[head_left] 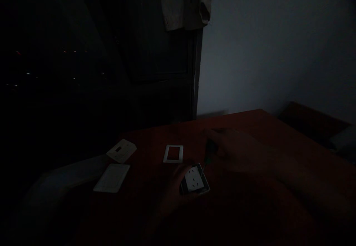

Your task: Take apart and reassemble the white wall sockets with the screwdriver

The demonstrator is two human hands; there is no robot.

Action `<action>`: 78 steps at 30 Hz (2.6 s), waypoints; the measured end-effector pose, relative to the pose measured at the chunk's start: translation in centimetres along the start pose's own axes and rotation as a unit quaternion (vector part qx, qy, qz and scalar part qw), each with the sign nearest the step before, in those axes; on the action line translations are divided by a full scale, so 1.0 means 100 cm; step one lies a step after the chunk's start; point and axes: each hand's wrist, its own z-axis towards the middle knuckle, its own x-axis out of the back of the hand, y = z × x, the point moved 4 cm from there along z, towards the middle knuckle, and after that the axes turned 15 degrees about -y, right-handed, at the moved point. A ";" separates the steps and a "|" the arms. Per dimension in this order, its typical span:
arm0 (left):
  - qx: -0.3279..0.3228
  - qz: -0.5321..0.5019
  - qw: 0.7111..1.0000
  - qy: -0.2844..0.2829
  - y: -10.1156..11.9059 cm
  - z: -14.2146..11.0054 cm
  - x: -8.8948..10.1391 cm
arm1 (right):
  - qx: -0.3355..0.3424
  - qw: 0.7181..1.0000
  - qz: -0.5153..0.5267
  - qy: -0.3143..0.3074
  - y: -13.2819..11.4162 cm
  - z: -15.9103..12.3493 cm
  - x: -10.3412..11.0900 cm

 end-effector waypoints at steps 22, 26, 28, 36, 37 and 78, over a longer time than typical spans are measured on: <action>-0.020 -0.009 1.000 -0.005 0.000 0.001 0.000 | -0.066 0.998 -0.008 0.014 0.011 0.002 -0.001; -0.018 -0.004 1.000 0.005 0.000 0.000 0.000 | 0.043 0.995 0.087 -0.011 0.009 -0.003 -0.002; -0.024 -0.008 1.000 0.006 0.002 0.000 0.001 | 0.104 0.985 0.131 -0.035 0.009 -0.007 -0.003; -0.027 -0.002 1.000 0.005 0.015 -0.002 0.003 | 0.022 0.978 0.195 0.066 0.048 -0.020 -0.013; -0.022 0.019 1.000 0.011 0.020 -0.001 0.003 | -0.003 0.977 0.195 0.087 0.055 -0.023 -0.018; 0.018 0.370 0.919 -0.136 0.089 0.054 0.002 | -0.185 0.911 0.326 0.173 0.093 -0.065 -0.118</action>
